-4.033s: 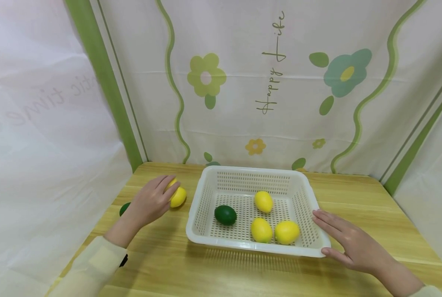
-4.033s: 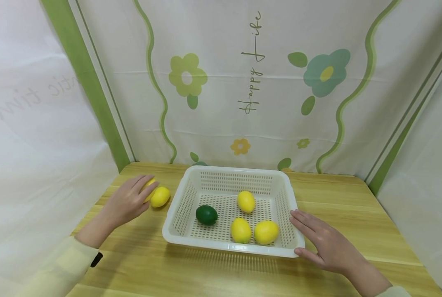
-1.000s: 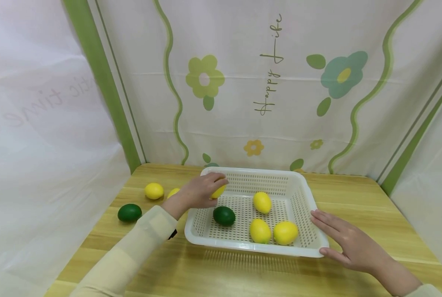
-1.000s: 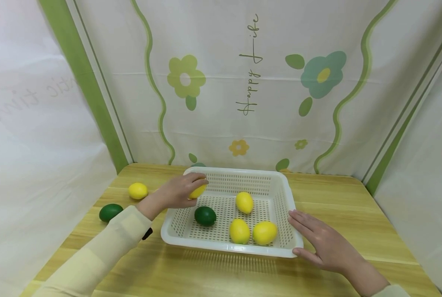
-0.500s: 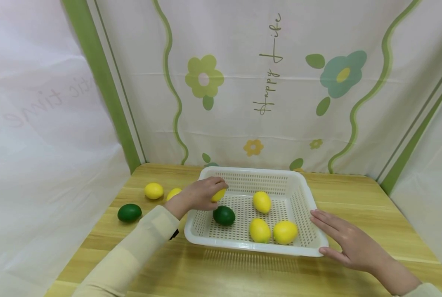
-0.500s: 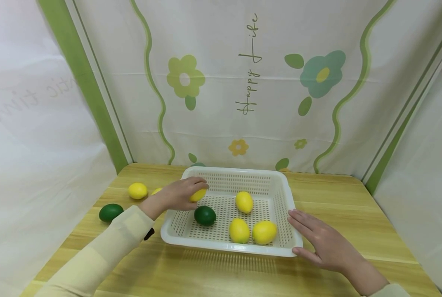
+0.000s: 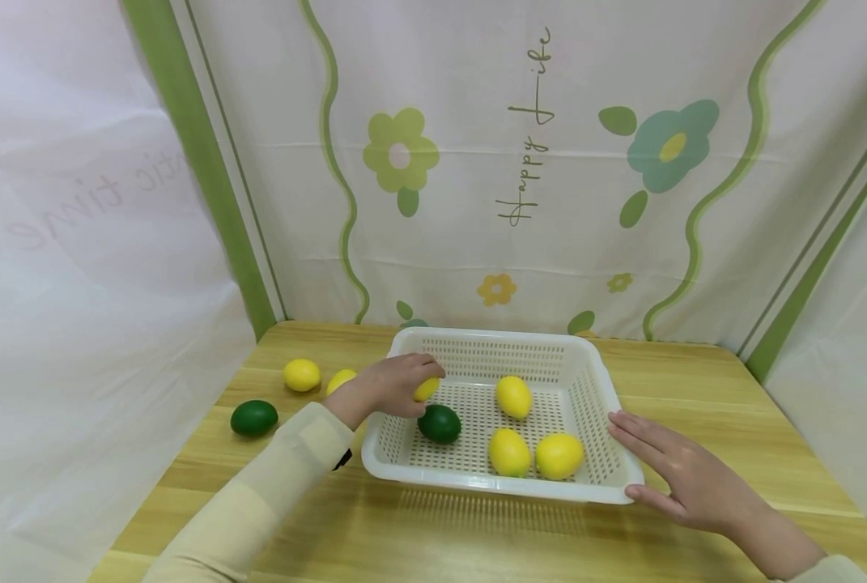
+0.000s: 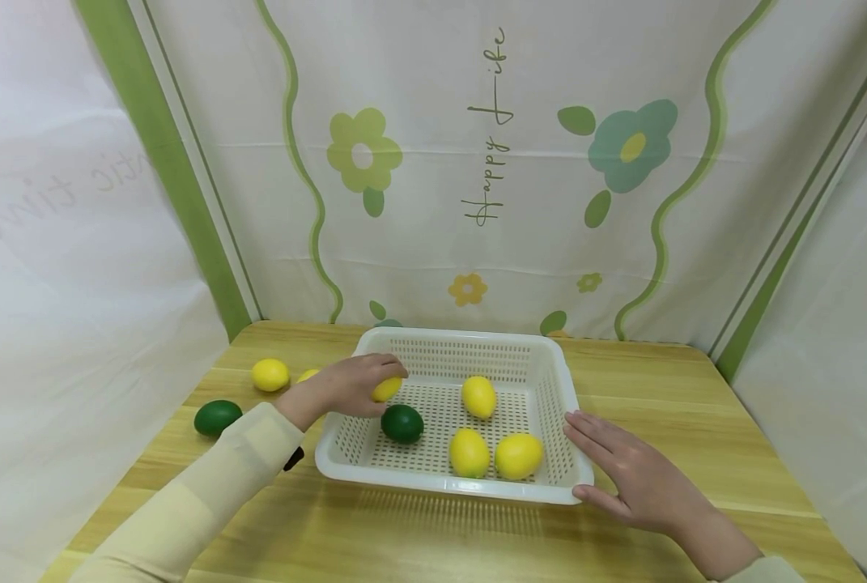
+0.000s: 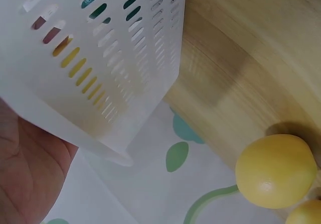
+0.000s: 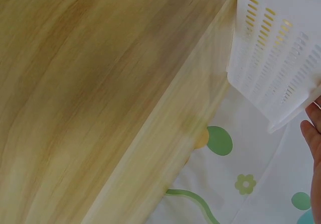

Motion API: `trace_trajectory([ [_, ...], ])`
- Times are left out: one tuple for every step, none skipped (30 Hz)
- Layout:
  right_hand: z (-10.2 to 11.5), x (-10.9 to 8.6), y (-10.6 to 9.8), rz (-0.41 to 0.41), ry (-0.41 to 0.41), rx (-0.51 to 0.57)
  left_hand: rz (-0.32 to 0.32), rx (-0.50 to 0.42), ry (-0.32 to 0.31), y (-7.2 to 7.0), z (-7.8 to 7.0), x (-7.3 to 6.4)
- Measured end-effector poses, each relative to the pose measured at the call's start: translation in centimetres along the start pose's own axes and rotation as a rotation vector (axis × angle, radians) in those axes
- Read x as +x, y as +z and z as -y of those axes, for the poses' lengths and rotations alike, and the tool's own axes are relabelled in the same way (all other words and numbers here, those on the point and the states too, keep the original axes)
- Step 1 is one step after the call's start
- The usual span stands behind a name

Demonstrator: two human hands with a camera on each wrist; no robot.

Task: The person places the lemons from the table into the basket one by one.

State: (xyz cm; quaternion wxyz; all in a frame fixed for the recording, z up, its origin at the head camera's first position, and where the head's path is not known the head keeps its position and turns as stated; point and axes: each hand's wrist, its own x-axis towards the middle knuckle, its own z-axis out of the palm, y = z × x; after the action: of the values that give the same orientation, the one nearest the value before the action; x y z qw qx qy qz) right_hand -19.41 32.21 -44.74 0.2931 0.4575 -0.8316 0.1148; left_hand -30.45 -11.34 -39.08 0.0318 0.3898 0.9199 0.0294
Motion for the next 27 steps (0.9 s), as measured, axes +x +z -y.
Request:
trace_trajectory([
  [0.0,0.0,0.0,0.001,-0.001,0.000,-0.001,-0.004,0.000,0.0,0.0,0.0],
  [0.0,0.0,0.0,0.001,-0.001,0.000,0.000,-0.004,-0.001,0.0,0.0,0.0],
  [0.0,0.0,0.1,0.002,-0.001,-0.001,0.000,-0.003,-0.003,0.0,0.0,-0.1],
  [0.0,0.0,0.1,0.003,-0.002,-0.003,-0.003,-0.003,-0.002,0.0,0.0,-0.1],
  [0.0,-0.1,0.1,0.005,-0.001,-0.003,-0.007,0.000,-0.003,0.1,0.1,-0.1],
  [0.0,-0.1,0.1,0.007,0.001,-0.003,-0.011,0.001,-0.003,0.1,0.1,-0.1],
  [0.1,-0.1,0.1,0.009,0.002,-0.006,-0.015,0.002,-0.004,0.1,0.1,-0.2],
  [0.1,-0.1,0.1,0.013,0.006,-0.006,-0.019,0.001,-0.003,0.1,0.1,-0.2],
  [0.1,-0.1,0.1,0.018,0.010,-0.006,-0.024,-0.004,-0.002,0.0,0.1,-0.3],
  [0.2,-0.1,0.1,0.023,0.014,-0.005,-0.028,-0.005,-0.001,0.1,0.1,-0.3],
  [0.2,-0.1,0.1,0.025,0.017,-0.004,-0.028,-0.002,-0.003,0.1,0.2,-0.3],
  [0.2,-0.1,0.1,0.025,0.017,-0.004,-0.028,-0.004,-0.005,0.1,0.2,-0.4],
  [0.2,-0.1,0.1,0.026,0.018,-0.002,-0.026,-0.004,-0.008,0.1,0.3,-0.4],
  [0.2,-0.2,0.1,0.028,0.020,0.000,-0.025,-0.003,-0.011,0.1,0.3,-0.5],
  [0.2,-0.2,0.1,0.025,0.019,0.000,-0.022,0.003,-0.014,0.1,0.3,-0.5],
  [0.2,-0.2,0.1,0.022,0.017,-0.001,-0.022,0.007,-0.016,0.1,0.3,-0.6],
  [0.2,-0.2,0.1,0.021,0.016,-0.002,-0.020,0.010,-0.018,0.0,0.4,-0.6],
  [0.2,-0.2,0.1,0.021,0.016,-0.002,-0.022,0.012,-0.016,0.0,0.4,-0.7],
  [0.2,-0.2,0.2,0.020,0.016,-0.003,-0.025,0.016,-0.014,0.0,0.4,-0.7],
  [0.2,-0.2,0.2,0.022,0.018,-0.003,-0.029,0.018,-0.011,-0.1,0.5,-0.8],
  [0.2,-0.2,0.2,0.020,0.017,-0.004,-0.034,0.018,-0.008,-0.1,0.5,-0.8],
  [0.2,-0.2,0.2,0.021,0.018,-0.002,-0.042,0.014,-0.001,-0.2,0.5,-0.9],
  [0.1,-0.2,0.2,0.020,0.019,-0.001,-0.047,0.015,0.005,-0.2,0.6,-0.9],
  [0.1,-0.2,0.2,0.016,0.017,-0.001,-0.055,0.015,0.010,-0.3,0.7,-0.9],
  [0.1,-0.2,0.2,0.015,0.018,0.001,-0.061,0.008,0.013,-0.3,0.7,-1.0],
  [0.1,-0.2,0.2,0.013,0.017,0.001,-0.067,0.003,0.015,-0.4,0.8,-1.1],
  [0.1,-0.2,0.3,0.008,0.015,0.000,-0.072,0.002,0.017,-0.5,0.9,-1.2],
])
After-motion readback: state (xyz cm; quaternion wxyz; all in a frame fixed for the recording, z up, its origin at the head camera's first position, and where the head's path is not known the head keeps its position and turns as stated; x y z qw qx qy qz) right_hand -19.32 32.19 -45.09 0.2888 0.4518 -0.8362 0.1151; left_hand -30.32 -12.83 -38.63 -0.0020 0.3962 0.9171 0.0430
